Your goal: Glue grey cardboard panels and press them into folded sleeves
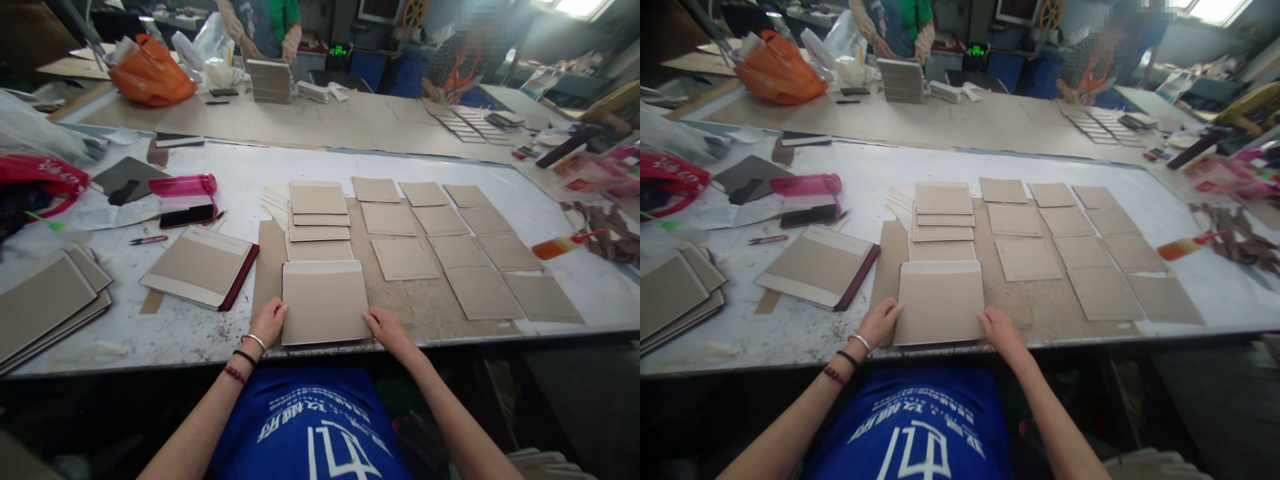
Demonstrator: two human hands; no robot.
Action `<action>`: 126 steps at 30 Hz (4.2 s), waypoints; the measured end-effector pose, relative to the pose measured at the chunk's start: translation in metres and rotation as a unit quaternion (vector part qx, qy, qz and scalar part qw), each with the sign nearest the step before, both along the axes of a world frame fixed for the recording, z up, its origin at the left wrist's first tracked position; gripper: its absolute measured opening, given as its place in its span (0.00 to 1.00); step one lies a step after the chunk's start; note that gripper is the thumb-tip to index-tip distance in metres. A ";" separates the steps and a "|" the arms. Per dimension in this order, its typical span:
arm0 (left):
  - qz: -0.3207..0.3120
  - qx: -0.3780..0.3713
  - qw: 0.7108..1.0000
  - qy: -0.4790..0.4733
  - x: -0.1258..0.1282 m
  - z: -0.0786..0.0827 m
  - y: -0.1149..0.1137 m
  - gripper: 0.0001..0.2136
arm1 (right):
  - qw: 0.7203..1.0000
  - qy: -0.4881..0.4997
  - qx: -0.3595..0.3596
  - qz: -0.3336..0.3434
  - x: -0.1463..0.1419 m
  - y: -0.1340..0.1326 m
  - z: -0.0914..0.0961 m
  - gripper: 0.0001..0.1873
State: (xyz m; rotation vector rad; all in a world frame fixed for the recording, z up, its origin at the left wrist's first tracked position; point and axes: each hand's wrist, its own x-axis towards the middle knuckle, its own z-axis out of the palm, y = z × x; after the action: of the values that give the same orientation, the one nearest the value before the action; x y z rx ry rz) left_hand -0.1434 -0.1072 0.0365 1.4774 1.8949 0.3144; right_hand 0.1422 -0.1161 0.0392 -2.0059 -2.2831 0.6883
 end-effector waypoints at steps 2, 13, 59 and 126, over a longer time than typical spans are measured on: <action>-0.004 -0.005 1.000 0.012 0.001 0.001 0.001 0.09 | 1.000 -0.008 -0.002 0.002 -0.001 0.000 0.001 0.14; 0.003 -0.018 0.998 0.056 0.005 0.001 0.003 0.08 | 0.999 -0.036 -0.031 0.003 -0.003 0.003 -0.002 0.14; 0.006 -0.020 0.994 0.109 0.009 0.002 0.004 0.09 | 0.988 -0.089 -0.118 -0.044 -0.012 0.009 0.004 0.14; -0.216 0.302 0.901 0.225 0.014 -0.020 -0.017 0.24 | 0.985 -0.109 -0.122 -0.051 -0.019 0.008 0.007 0.15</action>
State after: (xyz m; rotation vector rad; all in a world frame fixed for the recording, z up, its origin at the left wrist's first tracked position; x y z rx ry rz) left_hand -0.1293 -0.1237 0.0167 2.5234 1.8109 0.3935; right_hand 0.1237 -0.1083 0.0465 -2.4003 -2.2843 0.8117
